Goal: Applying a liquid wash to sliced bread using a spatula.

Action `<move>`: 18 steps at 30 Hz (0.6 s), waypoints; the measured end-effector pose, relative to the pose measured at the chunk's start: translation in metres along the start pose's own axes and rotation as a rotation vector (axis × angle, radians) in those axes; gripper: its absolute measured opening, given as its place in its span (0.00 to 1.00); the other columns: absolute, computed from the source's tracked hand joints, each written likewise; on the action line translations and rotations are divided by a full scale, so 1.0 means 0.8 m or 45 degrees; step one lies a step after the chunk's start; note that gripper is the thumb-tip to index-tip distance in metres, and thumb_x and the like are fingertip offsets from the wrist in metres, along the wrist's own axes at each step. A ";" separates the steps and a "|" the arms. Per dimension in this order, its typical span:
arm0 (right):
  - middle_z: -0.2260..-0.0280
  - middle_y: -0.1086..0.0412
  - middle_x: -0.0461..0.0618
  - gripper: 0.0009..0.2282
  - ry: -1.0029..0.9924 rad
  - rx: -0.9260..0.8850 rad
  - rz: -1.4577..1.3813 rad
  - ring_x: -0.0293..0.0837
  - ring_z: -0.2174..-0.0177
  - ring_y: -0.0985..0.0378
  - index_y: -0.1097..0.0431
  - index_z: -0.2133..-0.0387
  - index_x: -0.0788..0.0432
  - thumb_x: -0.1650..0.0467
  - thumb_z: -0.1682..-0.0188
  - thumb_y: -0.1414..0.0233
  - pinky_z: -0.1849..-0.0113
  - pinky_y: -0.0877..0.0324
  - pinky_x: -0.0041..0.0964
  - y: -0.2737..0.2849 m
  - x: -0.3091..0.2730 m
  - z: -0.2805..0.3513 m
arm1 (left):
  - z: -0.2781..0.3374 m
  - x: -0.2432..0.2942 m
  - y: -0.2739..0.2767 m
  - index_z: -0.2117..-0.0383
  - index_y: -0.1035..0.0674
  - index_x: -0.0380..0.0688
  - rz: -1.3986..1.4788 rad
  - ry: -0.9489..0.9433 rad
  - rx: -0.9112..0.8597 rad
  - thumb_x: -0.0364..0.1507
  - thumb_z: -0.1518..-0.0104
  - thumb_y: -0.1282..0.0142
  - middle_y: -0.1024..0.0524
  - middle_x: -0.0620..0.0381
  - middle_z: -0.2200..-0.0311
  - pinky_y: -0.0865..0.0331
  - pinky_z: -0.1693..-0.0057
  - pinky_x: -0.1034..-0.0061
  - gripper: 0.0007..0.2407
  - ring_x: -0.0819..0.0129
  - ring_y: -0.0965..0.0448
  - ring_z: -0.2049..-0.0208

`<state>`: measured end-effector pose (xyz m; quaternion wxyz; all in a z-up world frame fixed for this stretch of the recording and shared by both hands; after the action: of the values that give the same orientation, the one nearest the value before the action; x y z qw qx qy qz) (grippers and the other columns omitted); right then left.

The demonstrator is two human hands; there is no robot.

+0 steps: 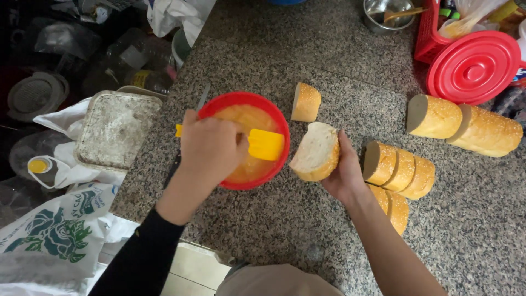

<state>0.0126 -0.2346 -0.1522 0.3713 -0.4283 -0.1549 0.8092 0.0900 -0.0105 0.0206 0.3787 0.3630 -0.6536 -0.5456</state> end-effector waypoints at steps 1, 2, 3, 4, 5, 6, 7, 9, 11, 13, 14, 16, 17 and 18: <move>0.48 0.26 0.48 0.26 0.002 -0.001 -0.002 0.49 0.47 0.24 0.33 0.44 0.54 0.51 0.43 0.64 0.42 0.34 0.54 -0.001 0.000 0.000 | 0.002 -0.006 0.002 0.78 0.15 0.51 -0.001 -0.002 0.001 0.39 0.46 0.42 0.21 0.53 0.82 0.39 0.45 0.57 0.10 0.58 0.20 0.78; 0.49 0.26 0.49 0.26 -0.006 -0.030 -0.009 0.50 0.49 0.24 0.32 0.45 0.54 0.51 0.44 0.65 0.43 0.34 0.54 -0.004 0.001 -0.001 | 0.004 -0.011 0.008 0.76 0.14 0.52 0.075 -0.013 0.037 0.39 0.46 0.42 0.21 0.53 0.83 0.39 0.46 0.57 0.09 0.57 0.21 0.79; 0.51 0.26 0.50 0.26 -0.010 -0.059 -0.018 0.51 0.50 0.23 0.32 0.46 0.54 0.51 0.44 0.65 0.44 0.33 0.53 -0.007 0.001 -0.001 | 0.005 -0.016 0.013 0.75 0.13 0.53 0.152 -0.028 0.073 0.39 0.47 0.41 0.22 0.53 0.84 0.39 0.47 0.56 0.09 0.57 0.21 0.80; 0.51 0.26 0.50 0.26 -0.005 -0.059 -0.020 0.51 0.50 0.23 0.32 0.46 0.54 0.51 0.44 0.65 0.44 0.33 0.53 -0.006 0.000 -0.001 | 0.007 -0.016 0.020 0.75 0.13 0.53 0.151 -0.033 0.076 0.39 0.47 0.41 0.22 0.53 0.84 0.39 0.47 0.56 0.09 0.57 0.21 0.80; 0.50 0.26 0.49 0.25 0.027 -0.056 -0.042 0.50 0.50 0.24 0.32 0.46 0.54 0.51 0.43 0.64 0.43 0.34 0.53 -0.005 -0.002 -0.002 | 0.007 -0.018 0.028 0.73 0.13 0.53 0.206 -0.029 0.091 0.39 0.47 0.41 0.23 0.54 0.85 0.39 0.47 0.56 0.08 0.57 0.22 0.80; 0.50 0.27 0.47 0.24 0.059 -0.054 -0.063 0.48 0.49 0.25 0.32 0.46 0.54 0.52 0.42 0.64 0.43 0.34 0.53 -0.003 -0.006 -0.002 | 0.008 -0.019 0.036 0.71 0.12 0.52 0.260 -0.026 0.105 0.39 0.47 0.40 0.23 0.54 0.85 0.39 0.47 0.56 0.09 0.57 0.22 0.80; 0.50 0.27 0.47 0.24 0.070 -0.050 -0.070 0.48 0.49 0.25 0.32 0.46 0.54 0.52 0.42 0.64 0.43 0.34 0.53 -0.009 -0.008 0.001 | 0.011 -0.012 0.046 0.71 0.12 0.52 0.261 -0.039 0.107 0.39 0.47 0.40 0.23 0.54 0.85 0.39 0.47 0.56 0.09 0.57 0.22 0.80; 0.50 0.26 0.48 0.25 0.074 -0.104 -0.099 0.48 0.51 0.23 0.31 0.46 0.54 0.52 0.42 0.64 0.44 0.32 0.53 -0.027 -0.012 0.008 | 0.019 0.009 0.086 0.68 0.14 0.49 0.243 -0.162 0.310 0.38 0.47 0.38 0.21 0.56 0.77 0.39 0.46 0.55 0.09 0.59 0.22 0.72; 0.50 0.26 0.50 0.25 0.119 -0.143 -0.107 0.49 0.51 0.23 0.31 0.46 0.55 0.52 0.42 0.63 0.44 0.32 0.53 -0.032 -0.013 0.008 | 0.027 0.036 0.108 0.67 0.15 0.50 0.120 -0.279 0.479 0.36 0.46 0.38 0.22 0.59 0.73 0.39 0.46 0.56 0.07 0.61 0.23 0.67; 0.49 0.27 0.51 0.25 0.159 -0.183 -0.112 0.50 0.51 0.23 0.32 0.45 0.56 0.52 0.42 0.62 0.44 0.31 0.52 -0.046 -0.017 0.017 | 0.038 0.064 0.122 0.66 0.16 0.50 -0.003 -0.389 0.648 0.34 0.45 0.37 0.22 0.61 0.68 0.38 0.46 0.56 0.06 0.62 0.24 0.62; 0.50 0.26 0.50 0.25 0.107 -0.144 -0.124 0.49 0.51 0.22 0.32 0.46 0.55 0.52 0.43 0.62 0.45 0.31 0.52 -0.052 -0.014 0.025 | 0.042 0.077 0.123 0.64 0.16 0.50 -0.137 -0.426 0.700 0.33 0.44 0.38 0.23 0.63 0.67 0.38 0.46 0.58 0.06 0.64 0.25 0.60; 0.50 0.25 0.49 0.25 0.056 -0.103 -0.140 0.49 0.51 0.21 0.31 0.46 0.54 0.51 0.45 0.62 0.46 0.30 0.52 -0.059 -0.009 0.034 | 0.050 0.094 0.117 0.62 0.16 0.51 -0.270 -0.465 0.751 0.32 0.42 0.39 0.25 0.64 0.66 0.38 0.46 0.59 0.06 0.65 0.25 0.58; 0.50 0.25 0.50 0.26 0.040 -0.108 -0.139 0.49 0.52 0.21 0.31 0.46 0.54 0.51 0.45 0.62 0.46 0.30 0.52 -0.059 -0.006 0.035 | 0.053 0.101 0.110 0.61 0.16 0.49 -0.322 -0.509 0.741 0.33 0.43 0.40 0.24 0.63 0.64 0.38 0.46 0.61 0.08 0.66 0.25 0.57; 0.50 0.25 0.51 0.26 0.024 -0.113 -0.138 0.50 0.52 0.21 0.31 0.46 0.54 0.50 0.46 0.62 0.47 0.30 0.52 -0.060 -0.004 0.037 | 0.056 0.109 0.102 0.59 0.16 0.48 -0.374 -0.552 0.730 0.33 0.44 0.42 0.23 0.63 0.62 0.38 0.46 0.63 0.10 0.66 0.25 0.57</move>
<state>0.0122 -0.2024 -0.1062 0.3968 -0.4429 -0.2100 0.7761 0.0061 -0.0569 0.1046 0.0328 0.4202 -0.7855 -0.4532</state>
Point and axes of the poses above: each hand's wrist, its own z-axis away from the middle knuckle, its own y-axis out of the back of the hand, x = y × z, the point moved 10 cm from there along -z, towards the middle knuckle
